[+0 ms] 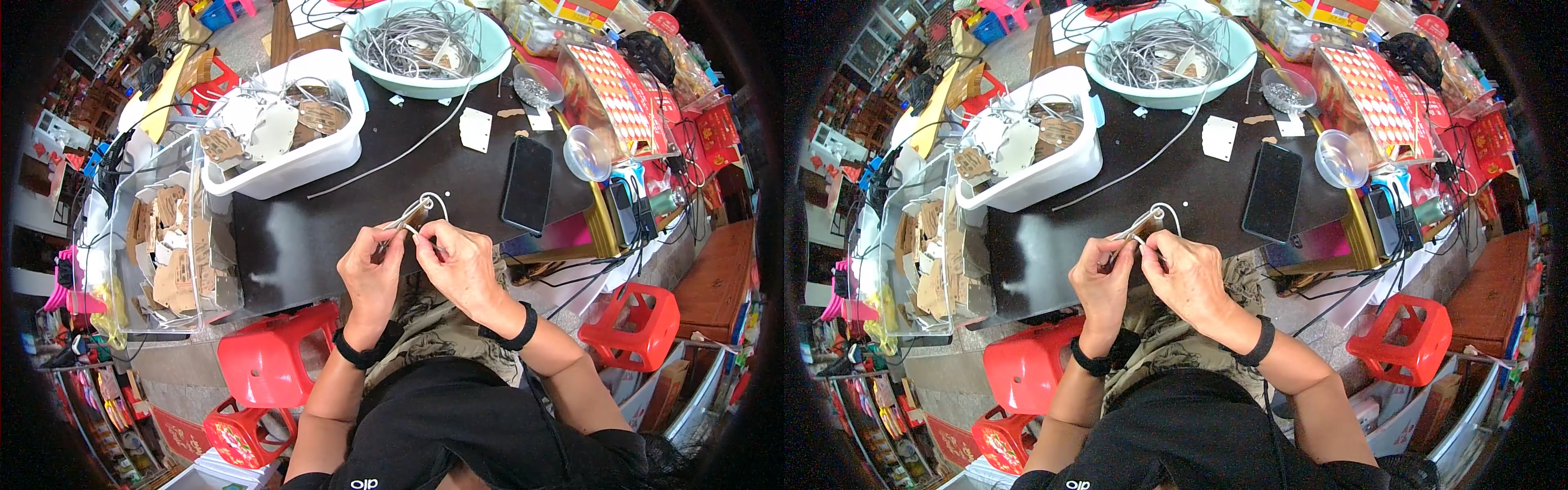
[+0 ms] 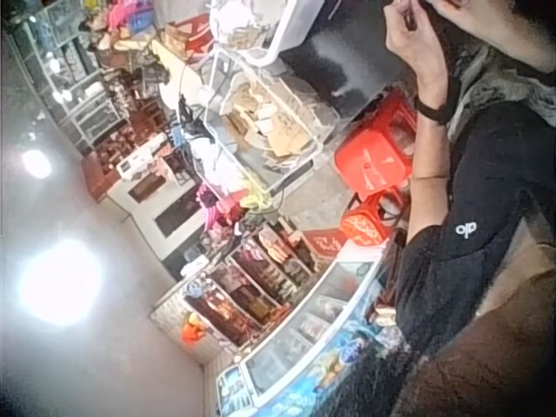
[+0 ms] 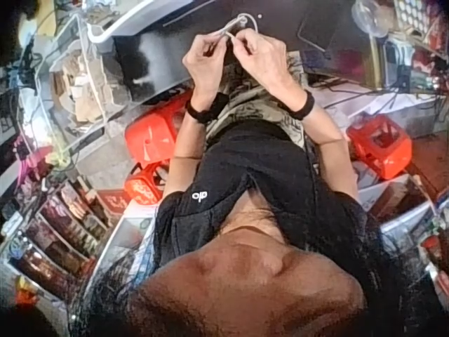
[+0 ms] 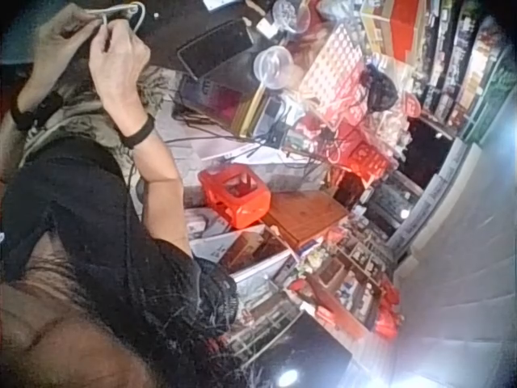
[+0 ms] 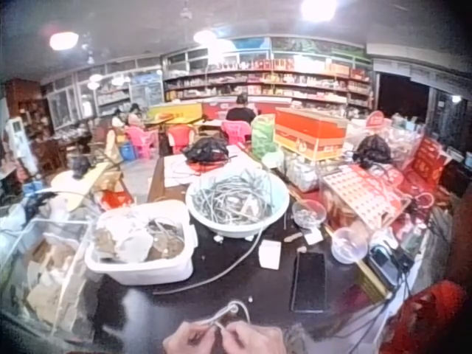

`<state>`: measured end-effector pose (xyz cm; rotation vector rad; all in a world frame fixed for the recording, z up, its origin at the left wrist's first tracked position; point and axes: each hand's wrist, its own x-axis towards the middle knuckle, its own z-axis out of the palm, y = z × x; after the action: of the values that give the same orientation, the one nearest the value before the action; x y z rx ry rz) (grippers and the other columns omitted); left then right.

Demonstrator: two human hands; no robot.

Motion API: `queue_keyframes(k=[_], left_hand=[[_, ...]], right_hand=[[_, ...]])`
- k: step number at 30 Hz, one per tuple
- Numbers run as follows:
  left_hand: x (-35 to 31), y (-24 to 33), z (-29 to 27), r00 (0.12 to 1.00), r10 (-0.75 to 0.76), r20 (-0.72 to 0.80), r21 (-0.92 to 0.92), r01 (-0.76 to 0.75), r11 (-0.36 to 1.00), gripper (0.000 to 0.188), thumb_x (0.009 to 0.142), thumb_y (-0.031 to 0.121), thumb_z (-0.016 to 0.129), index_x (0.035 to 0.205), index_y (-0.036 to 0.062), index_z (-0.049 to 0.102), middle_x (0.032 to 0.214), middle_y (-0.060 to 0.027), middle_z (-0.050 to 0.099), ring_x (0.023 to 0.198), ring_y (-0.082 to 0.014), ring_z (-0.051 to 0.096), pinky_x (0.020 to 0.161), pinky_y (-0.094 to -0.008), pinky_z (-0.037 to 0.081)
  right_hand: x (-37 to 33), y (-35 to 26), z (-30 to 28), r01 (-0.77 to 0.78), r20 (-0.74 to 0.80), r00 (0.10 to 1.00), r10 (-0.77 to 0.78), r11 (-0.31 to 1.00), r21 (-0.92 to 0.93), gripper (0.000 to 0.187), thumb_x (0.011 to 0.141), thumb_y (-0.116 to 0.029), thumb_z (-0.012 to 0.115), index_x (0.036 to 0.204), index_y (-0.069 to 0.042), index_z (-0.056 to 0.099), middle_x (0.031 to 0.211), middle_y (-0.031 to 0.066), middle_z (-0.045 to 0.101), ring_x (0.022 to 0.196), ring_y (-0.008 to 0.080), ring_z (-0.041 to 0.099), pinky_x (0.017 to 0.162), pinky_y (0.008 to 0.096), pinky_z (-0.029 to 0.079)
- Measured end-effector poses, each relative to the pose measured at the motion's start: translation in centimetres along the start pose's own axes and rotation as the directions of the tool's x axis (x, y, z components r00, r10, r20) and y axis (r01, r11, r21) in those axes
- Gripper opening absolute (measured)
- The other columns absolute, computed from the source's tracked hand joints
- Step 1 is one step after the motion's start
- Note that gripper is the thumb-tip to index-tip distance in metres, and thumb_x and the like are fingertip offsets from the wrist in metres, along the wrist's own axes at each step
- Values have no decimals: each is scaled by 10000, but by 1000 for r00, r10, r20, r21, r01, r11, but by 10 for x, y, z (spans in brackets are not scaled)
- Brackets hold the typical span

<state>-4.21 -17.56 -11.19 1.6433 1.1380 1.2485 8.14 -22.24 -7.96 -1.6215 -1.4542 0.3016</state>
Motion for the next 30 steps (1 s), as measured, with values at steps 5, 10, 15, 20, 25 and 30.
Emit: queue_keyframes(k=[5,10,15,20,25,30], left_hand=[[-2,-8,2,1000,11,3,-26,-11,1000,84,800,-36,686,832,-5,615,902,-80,702,757,-71,612,641,-215,488],[-2,-2,5,999,35,-1,13,-35,999,71,798,-30,684,846,-6,637,925,-93,703,718,-80,615,593,-218,475],[-1,2,5,998,53,42,72,-56,996,113,789,-44,674,885,12,651,982,-114,691,760,-122,647,600,-226,494],[-7,-5,9,998,40,47,34,-41,999,141,775,-61,665,893,15,648,987,-131,687,843,-200,680,649,-266,526],[-6,-10,6,973,198,118,89,-209,974,233,751,-90,651,954,22,671,1084,-152,659,914,-249,678,734,-295,549],[-9,-8,8,971,183,151,116,-201,973,256,750,-104,638,966,27,681,1131,-151,640,956,-261,667,762,-312,554]], right_hand=[[0,2,4,-90,26,996,90,996,-7,97,818,-95,648,795,-35,576,627,133,607,565,297,633,502,371,483],[1,4,4,-82,24,996,82,997,10,99,825,-98,638,803,-25,575,665,145,619,584,301,638,515,369,486],[2,11,10,-109,8,994,109,988,113,86,832,-78,616,801,-5,583,707,156,630,624,286,647,552,360,488],[2,15,12,-266,68,964,258,928,261,96,859,-72,595,820,16,594,701,143,627,609,213,635,569,323,476],[-1,20,12,-359,138,933,331,850,385,83,914,-50,530,908,8,590,681,92,619,586,143,596,548,290,462],[0,16,11,-413,144,904,403,734,539,116,943,-32,480,1017,-1,564,695,72,619,548,125,566,515,269,446]])
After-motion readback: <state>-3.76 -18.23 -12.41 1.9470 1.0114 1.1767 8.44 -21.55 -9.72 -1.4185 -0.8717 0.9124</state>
